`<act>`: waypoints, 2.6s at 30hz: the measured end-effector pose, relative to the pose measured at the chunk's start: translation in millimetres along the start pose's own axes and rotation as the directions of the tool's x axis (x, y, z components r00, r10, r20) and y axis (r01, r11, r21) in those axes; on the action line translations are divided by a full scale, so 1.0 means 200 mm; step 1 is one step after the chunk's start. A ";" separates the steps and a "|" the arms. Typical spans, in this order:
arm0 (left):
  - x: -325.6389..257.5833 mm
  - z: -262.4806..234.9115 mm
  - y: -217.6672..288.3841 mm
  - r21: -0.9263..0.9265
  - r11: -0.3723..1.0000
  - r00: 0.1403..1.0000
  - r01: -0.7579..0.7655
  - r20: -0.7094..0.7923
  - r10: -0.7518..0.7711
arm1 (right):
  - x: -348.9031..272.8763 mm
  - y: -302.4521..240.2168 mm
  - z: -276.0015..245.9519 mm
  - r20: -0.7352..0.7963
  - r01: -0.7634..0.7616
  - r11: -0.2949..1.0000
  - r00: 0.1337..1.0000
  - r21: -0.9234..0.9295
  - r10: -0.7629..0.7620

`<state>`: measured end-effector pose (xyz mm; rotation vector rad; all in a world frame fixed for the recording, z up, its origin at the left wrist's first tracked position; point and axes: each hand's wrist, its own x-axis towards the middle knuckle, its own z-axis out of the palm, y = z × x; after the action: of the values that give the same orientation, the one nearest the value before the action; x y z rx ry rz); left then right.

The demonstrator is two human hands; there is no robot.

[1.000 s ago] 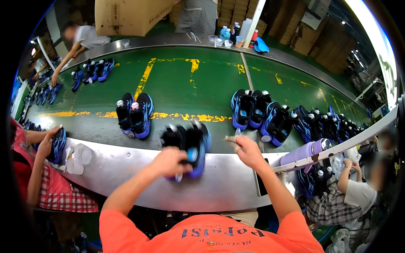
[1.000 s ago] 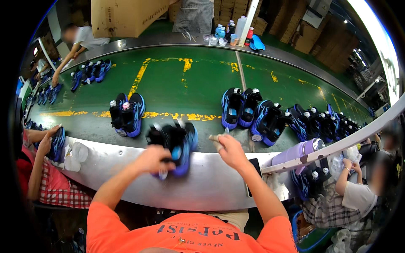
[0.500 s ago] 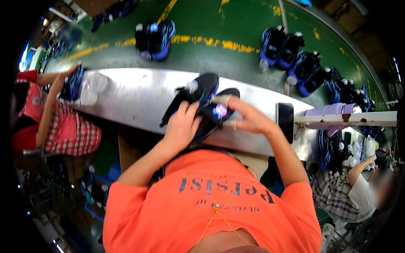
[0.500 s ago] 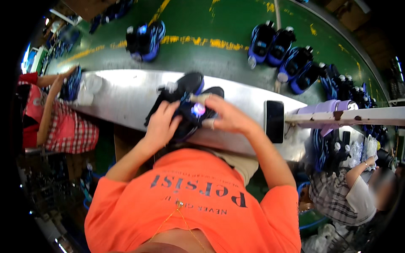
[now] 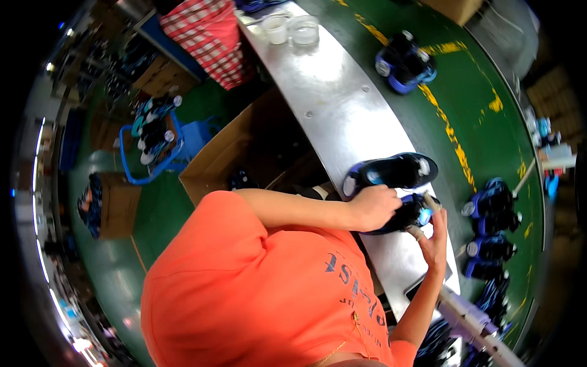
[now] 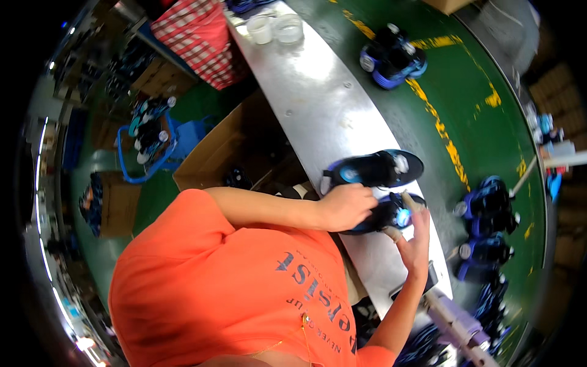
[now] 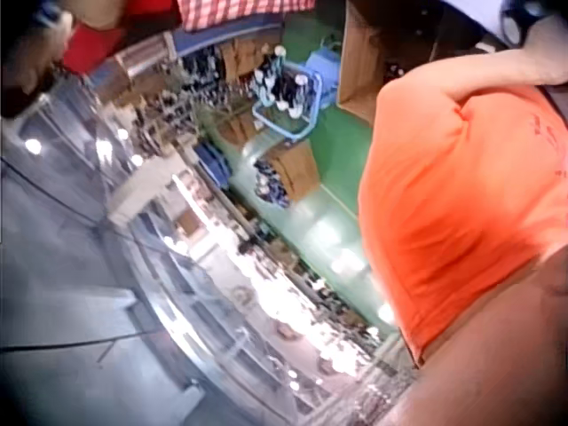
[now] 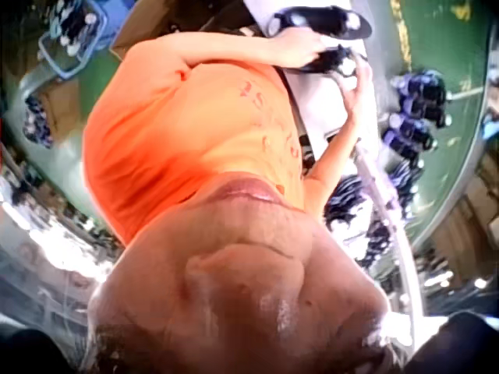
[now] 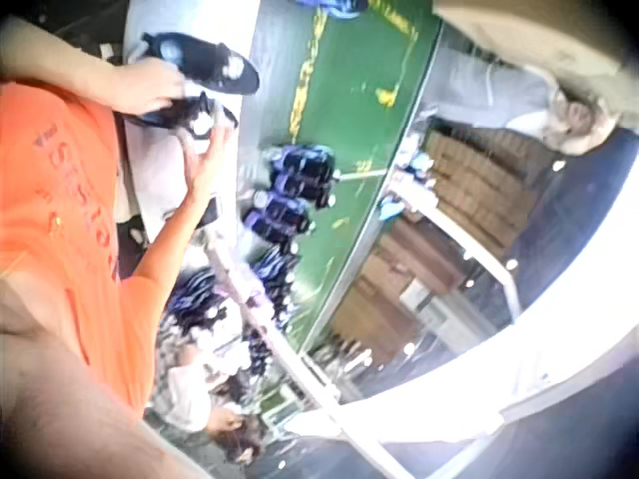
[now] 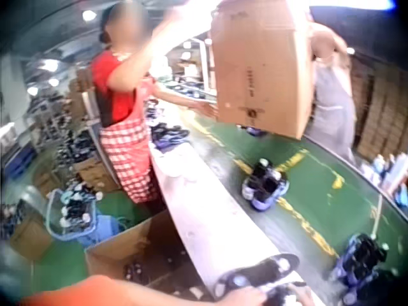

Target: The person applies components to the tongues of shoes by hand, removing items from a container and pressing them onto the shoe material before placing the completed pairs on a conveyor belt.

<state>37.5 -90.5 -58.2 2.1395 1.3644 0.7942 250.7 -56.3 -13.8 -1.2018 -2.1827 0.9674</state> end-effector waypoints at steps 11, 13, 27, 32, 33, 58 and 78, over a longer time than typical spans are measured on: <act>0.10 0.19 0.10 -0.215 0.976 0.999 0.037 0.020 -0.033 | -0.16 0.06 -0.03 -0.060 -0.280 0.833 0.936 0.477 0.348; 0.15 0.21 0.09 -0.258 0.944 0.977 0.205 0.115 -0.181 | -0.19 0.00 -0.03 -0.064 -0.158 0.982 0.986 -0.107 0.152; 0.17 0.02 0.19 -0.356 0.861 0.779 0.364 0.623 -0.071 | -0.29 -0.10 -0.08 0.070 -0.351 0.853 0.933 0.385 0.352; 0.12 0.04 0.21 -0.411 0.757 0.687 0.508 0.723 -0.068 | -0.31 -0.15 -0.01 -0.128 -0.339 0.941 0.933 -0.012 0.335; 0.13 0.04 0.21 -0.437 0.731 0.682 0.524 0.729 -0.053 | -0.31 -0.15 -0.03 -0.128 -0.382 0.924 0.917 -0.011 0.377; 0.33 -0.06 -0.15 -0.202 0.954 0.970 0.221 0.149 -0.193 | 0.23 -0.02 -0.14 0.162 -0.047 0.989 0.984 -0.141 0.070; 0.25 -0.07 0.07 -0.496 0.629 0.764 0.599 0.589 -0.263 | 0.06 -0.11 -0.05 -0.088 -0.218 0.976 0.972 -0.003 0.217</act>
<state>53.8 -50.0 -27.5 1.2189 1.0536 0.4120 239.3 -50.3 9.2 -1.4853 -2.0226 0.9692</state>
